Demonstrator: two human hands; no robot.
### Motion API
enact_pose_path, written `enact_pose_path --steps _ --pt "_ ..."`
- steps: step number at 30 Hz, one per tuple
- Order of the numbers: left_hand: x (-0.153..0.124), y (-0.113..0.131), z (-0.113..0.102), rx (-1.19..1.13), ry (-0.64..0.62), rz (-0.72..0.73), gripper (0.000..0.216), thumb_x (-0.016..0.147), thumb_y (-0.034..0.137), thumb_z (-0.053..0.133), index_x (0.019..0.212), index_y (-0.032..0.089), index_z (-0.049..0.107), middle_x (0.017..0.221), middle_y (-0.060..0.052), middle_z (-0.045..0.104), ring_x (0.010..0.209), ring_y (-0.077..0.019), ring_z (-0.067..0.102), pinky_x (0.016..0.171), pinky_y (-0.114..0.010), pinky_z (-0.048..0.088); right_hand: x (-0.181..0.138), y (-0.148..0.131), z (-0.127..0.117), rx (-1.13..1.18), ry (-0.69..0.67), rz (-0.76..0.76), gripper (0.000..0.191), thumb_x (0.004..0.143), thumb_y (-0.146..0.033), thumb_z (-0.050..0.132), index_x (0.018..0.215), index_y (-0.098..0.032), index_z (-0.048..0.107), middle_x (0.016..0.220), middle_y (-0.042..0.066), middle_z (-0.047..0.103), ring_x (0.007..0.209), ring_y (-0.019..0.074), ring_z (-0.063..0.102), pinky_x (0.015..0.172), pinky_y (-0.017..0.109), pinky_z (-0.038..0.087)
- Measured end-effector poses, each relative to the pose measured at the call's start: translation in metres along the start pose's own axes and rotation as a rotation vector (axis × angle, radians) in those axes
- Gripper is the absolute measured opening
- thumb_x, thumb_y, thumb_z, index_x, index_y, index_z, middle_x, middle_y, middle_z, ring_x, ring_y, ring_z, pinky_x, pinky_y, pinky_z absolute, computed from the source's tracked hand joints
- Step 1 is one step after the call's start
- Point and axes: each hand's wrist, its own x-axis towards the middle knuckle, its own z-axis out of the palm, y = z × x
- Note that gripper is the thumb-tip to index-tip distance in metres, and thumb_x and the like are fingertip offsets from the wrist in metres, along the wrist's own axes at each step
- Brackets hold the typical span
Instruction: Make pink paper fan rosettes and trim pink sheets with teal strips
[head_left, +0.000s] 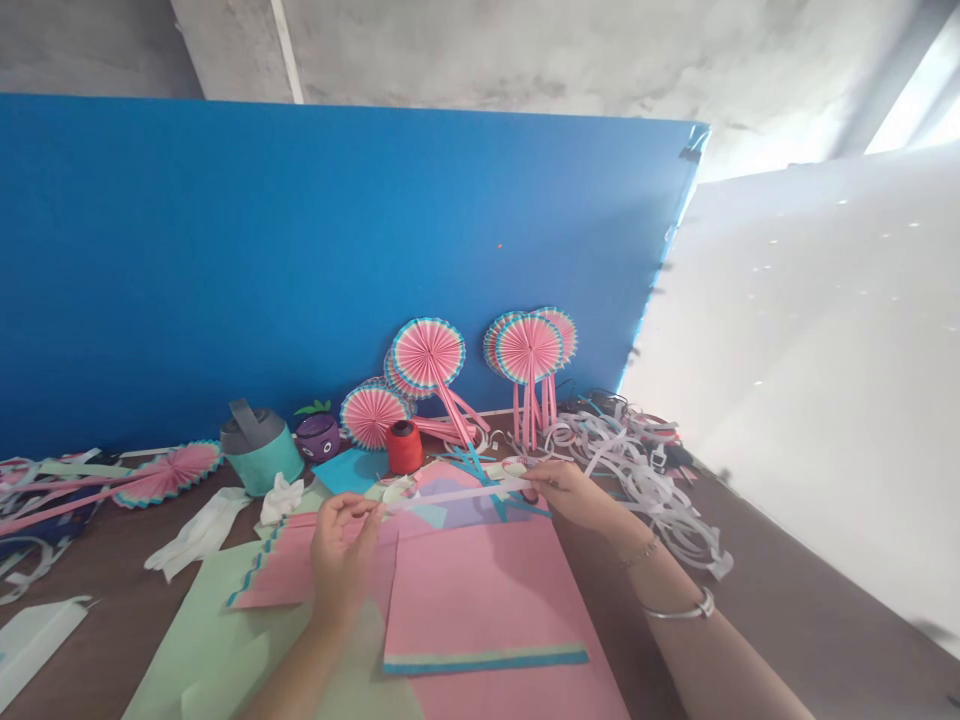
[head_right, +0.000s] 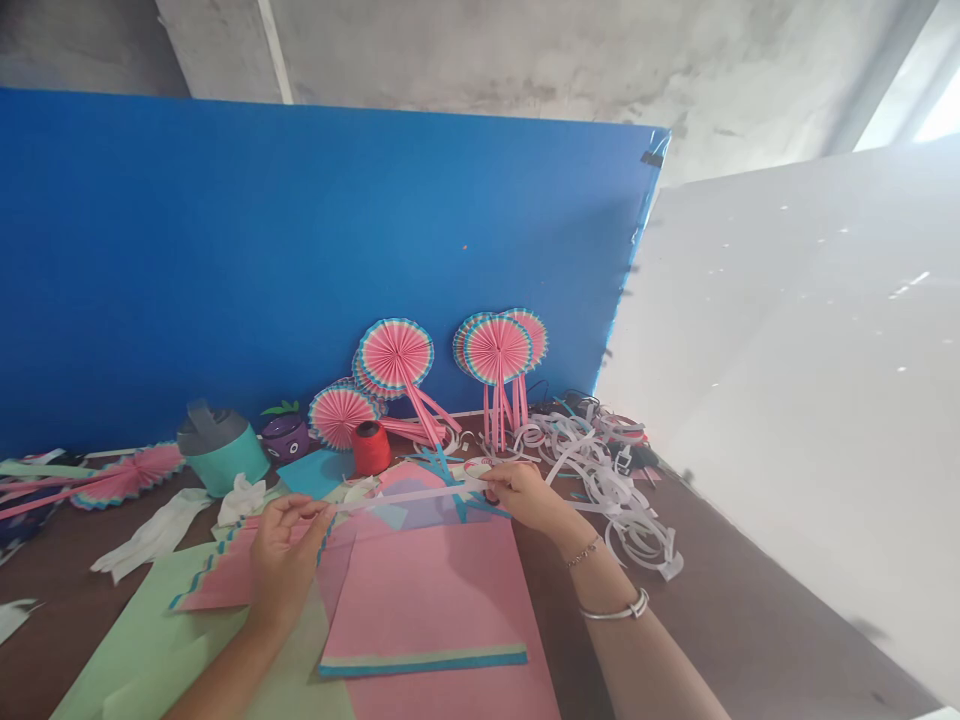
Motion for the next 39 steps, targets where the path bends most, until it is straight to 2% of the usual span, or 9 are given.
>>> enact_pose_path --steps 7,13,20,27,30,35,39 --pt "0.0 0.0 0.0 0.021 0.01 0.008 0.034 0.068 0.041 0.071 0.087 0.022 0.05 0.074 0.0 0.063 0.084 -0.0222 0.063 0.079 -0.035 0.047 0.0 -0.005 -0.001 -0.015 0.0 -0.001 0.032 0.087 -0.022 0.043 0.082 -0.016 0.074 0.073 0.006 0.069 0.07 0.018 0.06 0.07 0.029 0.045" --pt "-0.003 0.003 0.001 0.007 0.006 0.009 0.033 0.069 0.039 0.071 0.089 0.023 0.049 0.074 0.001 0.061 0.083 -0.0214 0.063 0.081 -0.036 0.047 -0.001 -0.009 -0.002 -0.055 0.045 0.015 0.033 0.084 -0.018 0.042 0.07 -0.017 0.071 0.067 0.005 0.067 0.064 0.0169 0.058 0.068 0.029 0.044" --pt "-0.003 0.002 0.003 -0.023 0.027 0.03 0.033 0.07 0.037 0.071 0.089 0.023 0.048 0.073 0.002 0.061 0.084 -0.0215 0.063 0.083 -0.038 0.047 0.0 -0.001 0.001 0.032 0.001 0.011 0.03 0.085 -0.023 0.044 0.079 -0.016 0.072 0.074 0.006 0.068 0.071 0.0178 0.06 0.071 0.029 0.046" --pt "-0.006 0.005 0.003 -0.021 0.042 0.053 0.03 0.071 0.035 0.071 0.088 0.023 0.049 0.074 0.002 0.059 0.081 -0.0202 0.063 0.08 -0.036 0.049 0.0 -0.011 -0.001 0.003 0.021 0.002 0.032 0.081 -0.015 0.038 0.065 -0.018 0.066 0.067 0.004 0.064 0.065 0.0163 0.057 0.066 0.027 0.044" --pt "-0.011 0.005 0.004 -0.012 0.061 0.188 0.025 0.073 0.031 0.07 0.086 0.023 0.05 0.076 0.001 0.06 0.08 -0.0195 0.063 0.078 -0.036 0.05 0.001 -0.004 0.003 0.033 0.068 0.04 0.031 0.078 -0.014 0.039 0.063 -0.018 0.065 0.069 0.004 0.066 0.065 0.0165 0.058 0.065 0.027 0.044" --pt "-0.022 0.018 0.001 -0.042 0.04 0.581 0.024 0.074 0.017 0.069 0.089 0.025 0.052 0.081 -0.002 0.065 0.081 -0.0202 0.063 0.077 -0.039 0.052 0.005 0.009 0.012 0.244 0.148 0.164 0.032 0.082 -0.025 0.043 0.07 -0.016 0.071 0.061 0.004 0.065 0.06 0.0161 0.056 0.064 0.028 0.046" --pt "-0.026 0.03 -0.007 0.06 0.063 0.7 0.02 0.073 0.016 0.07 0.076 0.025 0.053 0.07 -0.002 0.07 0.072 -0.0207 0.061 0.068 -0.037 0.049 0.008 0.01 0.016 0.414 0.159 0.165 0.034 0.082 -0.035 0.047 0.08 -0.013 0.073 0.056 0.003 0.061 0.06 0.0172 0.057 0.067 0.031 0.048"
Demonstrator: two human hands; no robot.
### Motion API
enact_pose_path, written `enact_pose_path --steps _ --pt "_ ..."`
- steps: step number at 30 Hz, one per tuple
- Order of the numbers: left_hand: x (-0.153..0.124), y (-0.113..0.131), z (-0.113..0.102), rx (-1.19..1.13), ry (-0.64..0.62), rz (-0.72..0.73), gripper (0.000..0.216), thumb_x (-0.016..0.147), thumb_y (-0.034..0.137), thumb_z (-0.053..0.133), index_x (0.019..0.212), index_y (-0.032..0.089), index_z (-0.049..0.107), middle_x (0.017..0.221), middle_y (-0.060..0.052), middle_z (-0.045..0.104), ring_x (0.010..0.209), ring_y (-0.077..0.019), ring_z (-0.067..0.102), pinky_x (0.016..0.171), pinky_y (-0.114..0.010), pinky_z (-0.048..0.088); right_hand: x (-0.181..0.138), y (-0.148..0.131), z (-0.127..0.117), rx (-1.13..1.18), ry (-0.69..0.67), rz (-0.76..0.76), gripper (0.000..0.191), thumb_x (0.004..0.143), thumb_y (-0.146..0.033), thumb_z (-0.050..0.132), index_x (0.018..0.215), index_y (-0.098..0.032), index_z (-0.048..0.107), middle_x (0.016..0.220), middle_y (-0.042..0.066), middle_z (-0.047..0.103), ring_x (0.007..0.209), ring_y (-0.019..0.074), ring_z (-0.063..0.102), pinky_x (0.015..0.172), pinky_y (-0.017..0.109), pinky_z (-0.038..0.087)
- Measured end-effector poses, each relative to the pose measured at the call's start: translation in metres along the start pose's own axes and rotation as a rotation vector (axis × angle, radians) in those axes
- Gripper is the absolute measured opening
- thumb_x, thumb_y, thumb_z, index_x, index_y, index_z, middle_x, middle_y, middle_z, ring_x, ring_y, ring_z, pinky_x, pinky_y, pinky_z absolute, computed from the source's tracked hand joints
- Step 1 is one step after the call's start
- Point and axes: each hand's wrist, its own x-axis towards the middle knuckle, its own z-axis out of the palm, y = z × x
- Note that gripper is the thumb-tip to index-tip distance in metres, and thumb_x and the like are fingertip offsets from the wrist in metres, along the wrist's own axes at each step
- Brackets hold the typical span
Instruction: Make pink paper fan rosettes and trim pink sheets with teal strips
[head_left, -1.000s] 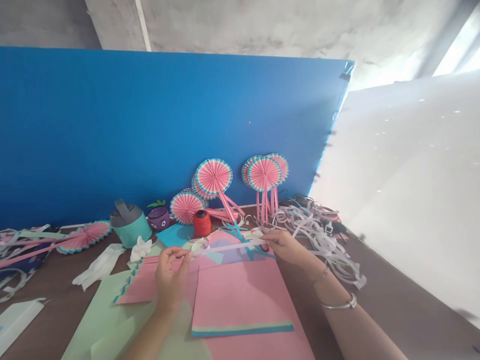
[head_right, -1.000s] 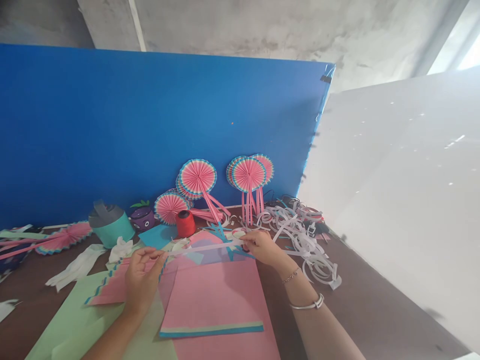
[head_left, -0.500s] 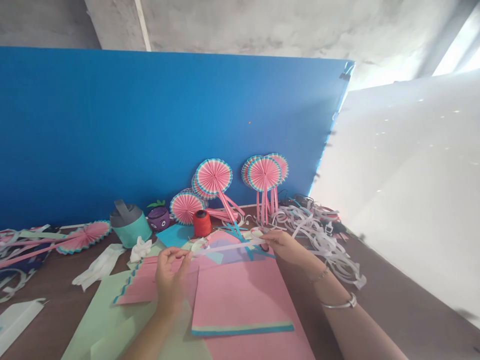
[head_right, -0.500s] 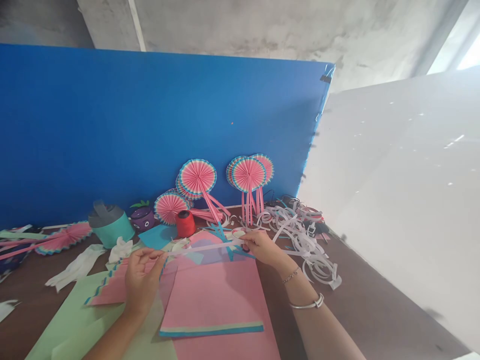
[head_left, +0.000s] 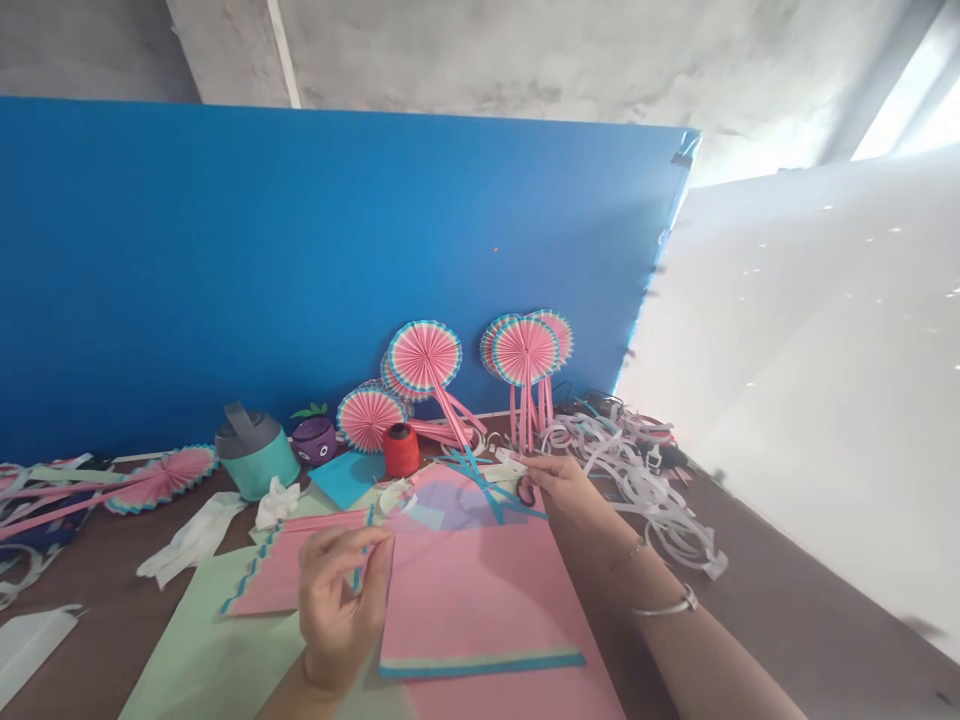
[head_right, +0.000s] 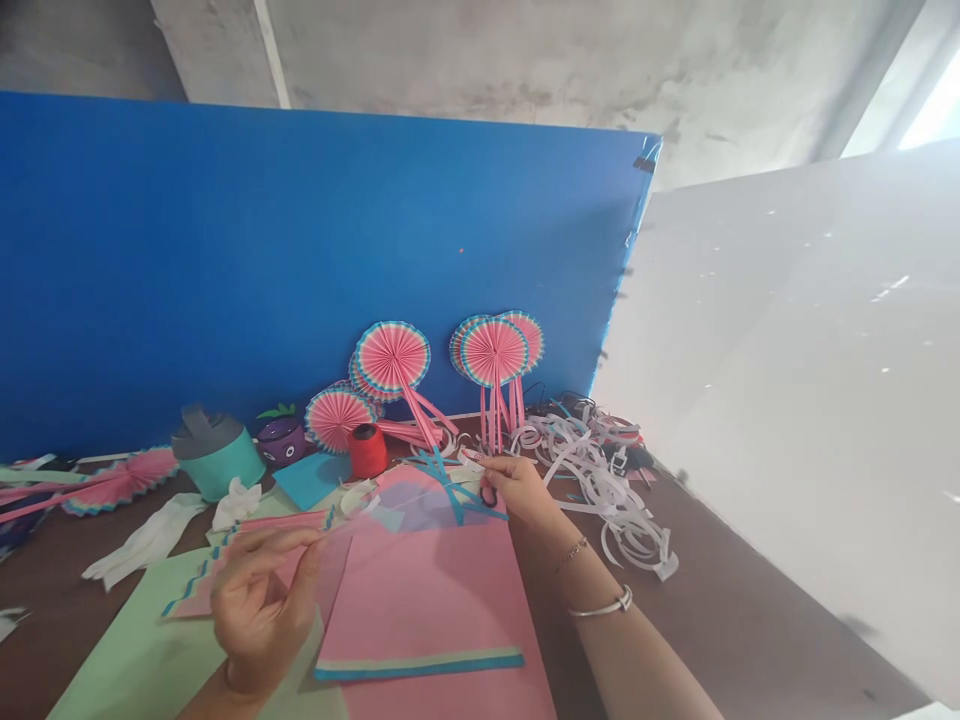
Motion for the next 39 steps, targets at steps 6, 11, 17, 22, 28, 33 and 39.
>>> enact_pose_path --steps 6,11,17,22,28,33,39 --pt "0.003 -0.005 -0.009 0.146 -0.027 0.073 0.035 0.063 0.025 0.078 0.054 0.027 0.044 0.057 -0.001 0.072 0.054 -0.019 0.057 0.059 -0.035 0.045 0.002 0.0 0.01 0.039 0.106 0.075 0.031 0.078 -0.034 0.047 0.081 -0.013 0.07 0.05 0.001 0.057 0.051 0.0167 0.054 0.056 0.029 0.045" --pt "0.003 -0.005 -0.009 0.212 -0.048 0.198 0.038 0.064 0.024 0.077 0.05 0.027 0.042 0.054 0.001 0.071 0.046 -0.0163 0.053 0.053 -0.031 0.043 0.001 -0.004 0.019 -0.189 0.258 0.048 0.026 0.078 -0.029 0.043 0.07 -0.017 0.066 0.052 0.0 0.058 0.048 0.0147 0.051 0.049 0.025 0.04" --pt "0.019 -0.002 -0.021 0.218 0.085 0.232 0.025 0.067 0.014 0.074 0.06 0.025 0.052 0.063 -0.002 0.071 0.06 -0.018 0.058 0.061 -0.032 0.044 -0.001 0.004 -0.012 -0.325 0.431 0.125 0.032 0.081 -0.024 0.037 0.082 -0.016 0.068 0.062 0.006 0.063 0.062 0.0224 0.059 0.057 0.03 0.043" --pt "0.044 0.013 -0.019 0.181 -0.01 0.174 0.012 0.076 0.02 0.069 0.085 0.025 0.062 0.072 -0.003 0.069 0.075 -0.0221 0.06 0.078 -0.04 0.043 0.002 0.01 -0.019 -0.654 0.53 0.167 0.039 0.072 -0.01 0.046 0.105 -0.014 0.067 0.107 0.018 0.064 0.107 0.0342 0.055 0.085 0.042 0.042" --pt "0.068 0.028 -0.005 0.207 -0.148 0.029 0.009 0.081 0.03 0.064 0.087 0.025 0.06 0.081 -0.003 0.066 0.083 -0.0219 0.06 0.082 -0.038 0.043 -0.007 -0.015 0.013 -0.05 0.018 0.066 0.041 0.091 -0.034 0.037 0.118 -0.018 0.063 0.119 0.013 0.063 0.105 0.0279 0.058 0.085 0.041 0.046" --pt "0.083 0.022 0.006 0.325 -0.192 -0.13 0.013 0.081 0.034 0.058 0.089 0.023 0.056 0.085 -0.003 0.067 0.087 -0.0223 0.062 0.086 -0.039 0.042 -0.015 -0.025 0.018 0.512 -0.487 0.069 0.061 0.09 -0.063 0.036 0.105 -0.016 0.071 0.102 0.013 0.069 0.095 0.0237 0.063 0.08 0.035 0.046" --pt "0.078 0.0 0.01 0.31 -0.257 -0.384 0.021 0.076 0.038 0.056 0.09 0.023 0.053 0.082 -0.003 0.068 0.082 -0.0233 0.064 0.072 -0.034 0.045 -0.011 -0.018 -0.001 0.435 -0.328 0.12 0.026 0.072 -0.039 0.075 0.086 -0.017 0.072 0.076 0.002 0.065 0.067 0.0126 0.055 0.06 0.025 0.039"
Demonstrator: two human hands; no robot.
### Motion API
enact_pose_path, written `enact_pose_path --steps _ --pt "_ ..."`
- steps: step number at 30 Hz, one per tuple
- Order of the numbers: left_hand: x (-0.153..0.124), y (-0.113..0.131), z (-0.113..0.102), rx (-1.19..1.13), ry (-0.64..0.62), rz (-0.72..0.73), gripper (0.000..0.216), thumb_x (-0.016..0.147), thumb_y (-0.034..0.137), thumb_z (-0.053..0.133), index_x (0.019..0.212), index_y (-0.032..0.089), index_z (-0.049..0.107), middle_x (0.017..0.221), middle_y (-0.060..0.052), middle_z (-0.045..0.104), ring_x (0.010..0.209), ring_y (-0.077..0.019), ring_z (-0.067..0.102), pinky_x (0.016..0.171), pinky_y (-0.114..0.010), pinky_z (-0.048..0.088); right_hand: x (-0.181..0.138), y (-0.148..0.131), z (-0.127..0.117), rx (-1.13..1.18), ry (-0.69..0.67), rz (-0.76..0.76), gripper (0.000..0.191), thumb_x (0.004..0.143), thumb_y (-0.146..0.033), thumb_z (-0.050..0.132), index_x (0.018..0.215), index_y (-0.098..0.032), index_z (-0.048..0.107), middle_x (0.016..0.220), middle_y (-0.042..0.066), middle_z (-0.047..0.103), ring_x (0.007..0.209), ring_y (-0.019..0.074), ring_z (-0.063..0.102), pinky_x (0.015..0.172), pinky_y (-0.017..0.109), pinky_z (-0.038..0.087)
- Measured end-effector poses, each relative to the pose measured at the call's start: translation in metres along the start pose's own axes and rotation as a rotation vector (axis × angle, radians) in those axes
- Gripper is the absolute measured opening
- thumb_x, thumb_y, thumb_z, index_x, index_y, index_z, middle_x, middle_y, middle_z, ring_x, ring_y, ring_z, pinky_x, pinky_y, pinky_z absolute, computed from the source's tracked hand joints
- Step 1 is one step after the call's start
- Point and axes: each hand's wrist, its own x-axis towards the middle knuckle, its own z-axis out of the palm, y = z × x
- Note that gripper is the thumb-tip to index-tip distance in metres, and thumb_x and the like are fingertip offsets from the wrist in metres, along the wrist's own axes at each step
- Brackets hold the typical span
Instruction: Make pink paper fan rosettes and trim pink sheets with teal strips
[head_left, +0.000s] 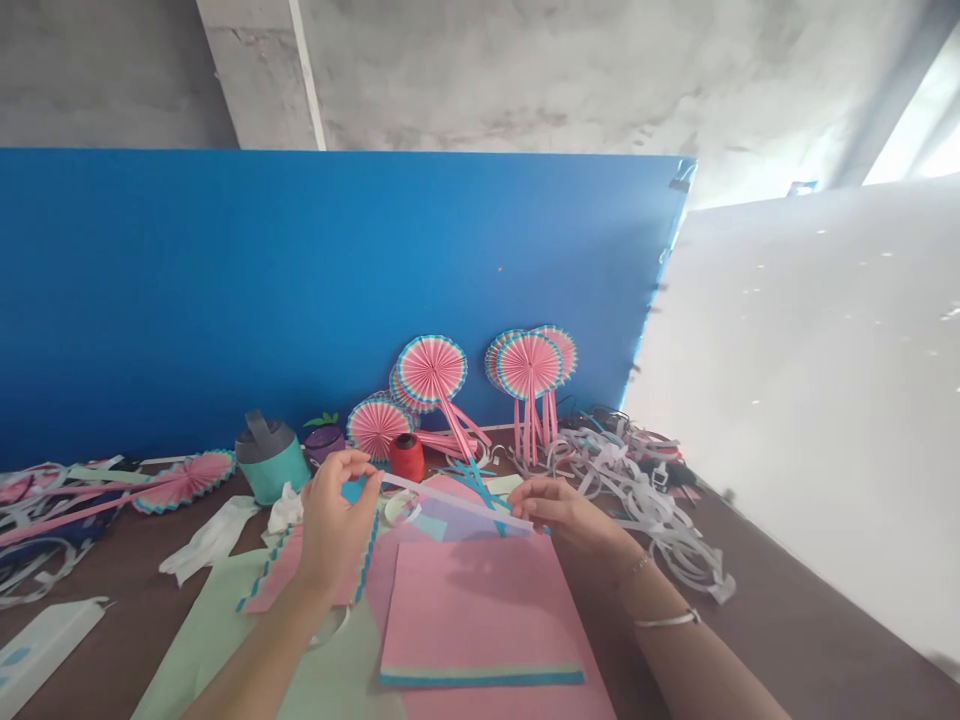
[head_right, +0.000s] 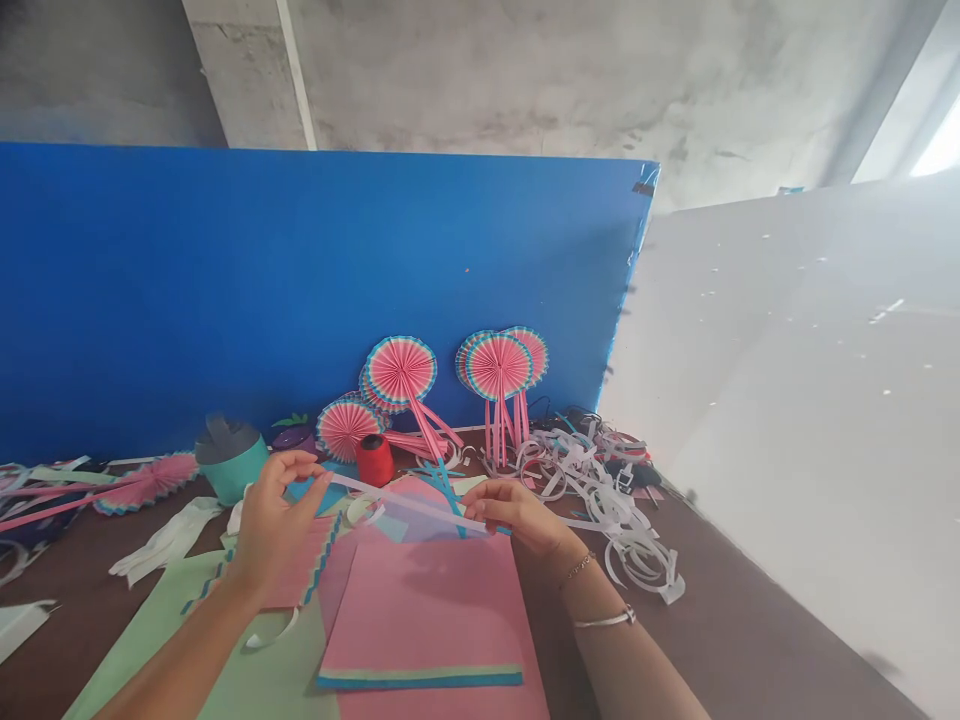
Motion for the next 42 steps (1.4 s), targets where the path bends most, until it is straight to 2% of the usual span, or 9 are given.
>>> enact_pose_path --steps 5,10,13,16,18,22,28,34,42 --pt "-0.01 -0.016 0.01 -0.045 -0.061 -0.116 0.026 0.073 0.041 0.057 0.091 0.023 0.052 0.079 -0.002 0.069 0.078 -0.0233 0.064 0.066 -0.032 0.045 0.002 0.003 -0.009 -0.079 0.016 0.055 0.027 0.059 -0.024 0.079 0.083 -0.016 0.071 0.074 -0.001 0.06 0.064 0.0101 0.05 0.059 0.023 0.036" --pt "-0.028 -0.034 0.021 -0.116 -0.196 -0.235 0.027 0.071 0.04 0.057 0.091 0.023 0.052 0.073 0.0 0.069 0.077 -0.0225 0.062 0.07 -0.032 0.045 0.005 0.012 -0.019 -0.224 0.121 0.056 0.023 0.062 -0.023 0.073 0.083 -0.015 0.069 0.069 -0.003 0.057 0.063 0.0102 0.048 0.059 0.023 0.034" --pt "-0.038 -0.05 0.03 -0.105 -0.26 -0.235 0.022 0.07 0.04 0.057 0.085 0.024 0.053 0.073 0.0 0.07 0.075 -0.0212 0.061 0.073 -0.032 0.044 0.005 0.016 -0.025 -0.282 0.109 0.112 0.026 0.062 -0.025 0.07 0.086 -0.015 0.069 0.071 -0.001 0.059 0.066 0.0122 0.051 0.061 0.024 0.036" --pt "-0.045 -0.063 0.038 -0.083 -0.31 -0.212 0.016 0.069 0.038 0.055 0.075 0.023 0.054 0.086 -0.003 0.071 0.075 -0.0199 0.062 0.071 -0.031 0.044 0.006 0.02 -0.026 -0.36 0.15 0.207 0.027 0.057 -0.021 0.065 0.083 -0.015 0.066 0.068 -0.002 0.059 0.065 0.0131 0.051 0.06 0.024 0.037" --pt "-0.049 -0.068 0.043 -0.05 -0.344 -0.212 0.015 0.069 0.035 0.053 0.077 0.023 0.054 0.083 -0.002 0.071 0.073 -0.0201 0.062 0.068 -0.03 0.043 0.006 0.022 -0.025 -0.446 0.183 0.255 0.027 0.053 -0.016 0.061 0.08 -0.015 0.065 0.064 -0.003 0.056 0.063 0.013 0.05 0.058 0.024 0.036" --pt "-0.053 -0.07 0.05 0.026 -0.372 -0.192 0.017 0.07 0.03 0.051 0.086 0.024 0.053 0.072 0.001 0.069 0.076 -0.0214 0.063 0.071 -0.031 0.042 0.008 0.026 -0.022 -0.537 0.219 0.285 0.026 0.051 -0.012 0.057 0.076 -0.016 0.063 0.06 -0.005 0.052 0.061 0.013 0.049 0.056 0.023 0.033" --pt "-0.053 -0.071 0.049 0.097 -0.353 -0.161 0.017 0.071 0.025 0.051 0.088 0.025 0.054 0.074 0.002 0.07 0.081 -0.0211 0.063 0.075 -0.032 0.041 0.009 0.032 -0.021 -0.611 0.232 0.294 0.031 0.052 -0.009 0.054 0.081 -0.017 0.062 0.064 -0.003 0.055 0.061 0.0133 0.05 0.054 0.023 0.032" --pt "-0.049 -0.075 0.047 0.124 -0.361 -0.139 0.015 0.072 0.022 0.054 0.086 0.025 0.054 0.07 0.004 0.069 0.078 -0.0194 0.064 0.072 -0.029 0.04 0.008 0.029 -0.017 -0.684 0.224 0.245 0.03 0.054 -0.008 0.053 0.082 -0.017 0.06 0.079 0.0 0.058 0.074 0.0157 0.053 0.063 0.024 0.037" --pt "-0.05 -0.069 0.046 0.223 -0.407 -0.151 0.017 0.075 0.017 0.054 0.09 0.025 0.055 0.076 0.003 0.071 0.087 -0.0208 0.065 0.078 -0.033 0.038 0.007 0.026 -0.008 -0.794 0.237 0.291 0.03 0.053 -0.003 0.051 0.079 -0.018 0.054 0.073 -0.001 0.057 0.067 0.0143 0.051 0.057 0.023 0.032"
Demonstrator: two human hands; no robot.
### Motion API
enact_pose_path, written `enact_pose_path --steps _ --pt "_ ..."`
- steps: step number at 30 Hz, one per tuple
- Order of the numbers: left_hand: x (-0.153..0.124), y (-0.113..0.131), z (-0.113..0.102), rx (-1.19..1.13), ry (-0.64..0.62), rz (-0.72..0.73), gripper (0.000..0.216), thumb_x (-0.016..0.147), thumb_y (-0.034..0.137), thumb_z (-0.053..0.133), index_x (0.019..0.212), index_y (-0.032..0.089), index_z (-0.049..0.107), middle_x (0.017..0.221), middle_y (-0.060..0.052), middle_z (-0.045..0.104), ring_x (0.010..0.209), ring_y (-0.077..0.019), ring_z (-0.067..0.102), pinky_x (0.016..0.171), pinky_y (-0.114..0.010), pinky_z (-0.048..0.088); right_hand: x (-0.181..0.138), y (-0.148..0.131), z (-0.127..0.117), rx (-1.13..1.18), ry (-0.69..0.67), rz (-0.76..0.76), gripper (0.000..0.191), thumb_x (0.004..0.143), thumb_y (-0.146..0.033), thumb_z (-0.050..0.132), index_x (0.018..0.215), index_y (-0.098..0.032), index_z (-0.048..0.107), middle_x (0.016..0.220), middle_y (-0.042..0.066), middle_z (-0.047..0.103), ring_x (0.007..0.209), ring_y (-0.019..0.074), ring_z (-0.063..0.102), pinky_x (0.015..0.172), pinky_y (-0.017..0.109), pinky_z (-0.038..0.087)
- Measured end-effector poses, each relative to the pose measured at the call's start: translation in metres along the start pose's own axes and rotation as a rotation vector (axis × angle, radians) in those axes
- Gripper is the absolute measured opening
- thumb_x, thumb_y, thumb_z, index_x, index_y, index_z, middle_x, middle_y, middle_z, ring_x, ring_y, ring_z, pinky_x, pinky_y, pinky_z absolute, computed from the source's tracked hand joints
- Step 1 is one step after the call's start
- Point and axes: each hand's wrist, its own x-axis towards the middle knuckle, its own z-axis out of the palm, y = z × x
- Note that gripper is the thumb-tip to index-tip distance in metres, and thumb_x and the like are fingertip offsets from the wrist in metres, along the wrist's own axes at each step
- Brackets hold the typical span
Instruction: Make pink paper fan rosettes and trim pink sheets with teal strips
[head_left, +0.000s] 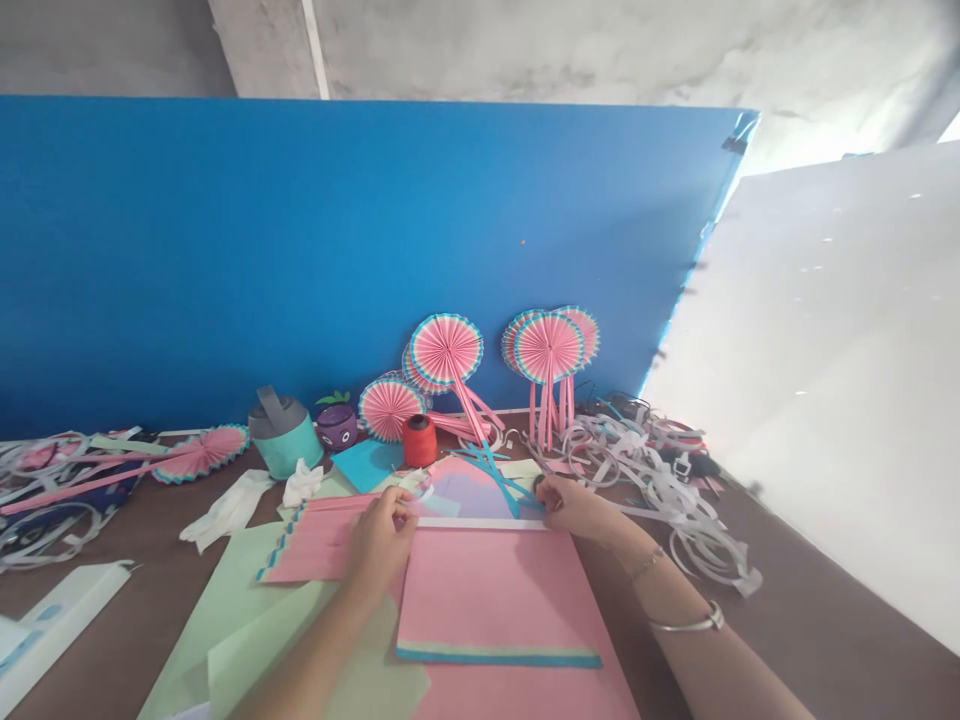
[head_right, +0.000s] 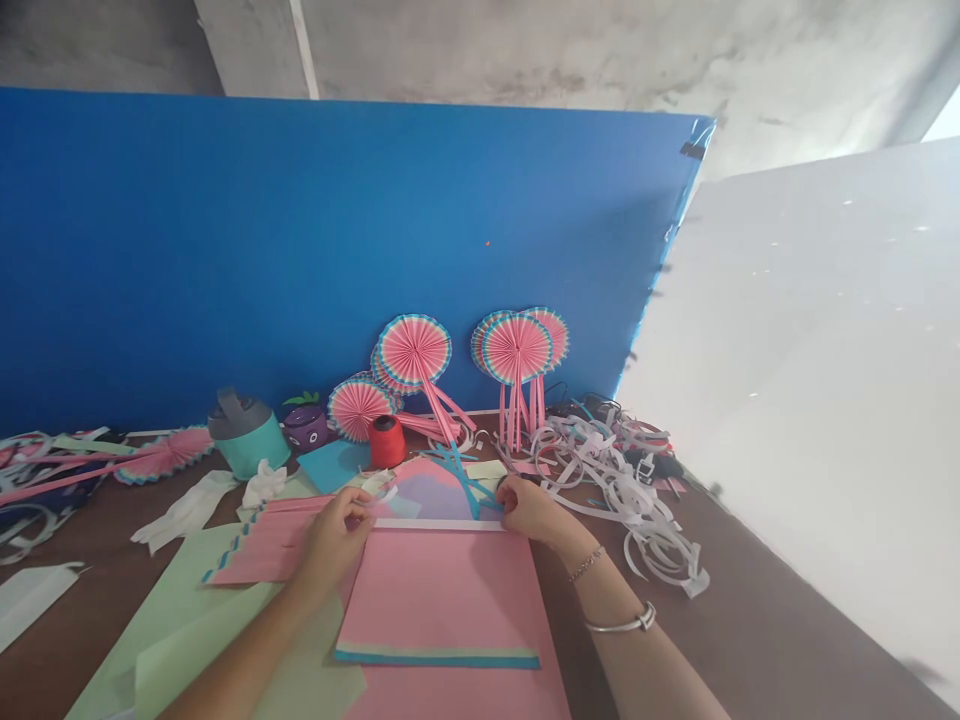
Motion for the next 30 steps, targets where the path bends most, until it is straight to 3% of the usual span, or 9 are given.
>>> enact_pose_path --steps 30 --pt "-0.004 -0.002 0.002 0.019 -0.03 -0.021 0.021 0.075 0.013 0.053 0.092 0.025 0.056 0.072 0.003 0.068 0.084 -0.0204 0.066 0.072 -0.028 0.041 0.007 0.02 0.009 -0.008 -0.049 -0.026 0.035 0.052 -0.001 0.051 0.083 -0.018 0.055 0.065 -0.002 0.058 0.061 0.0141 0.053 0.053 0.022 0.032"
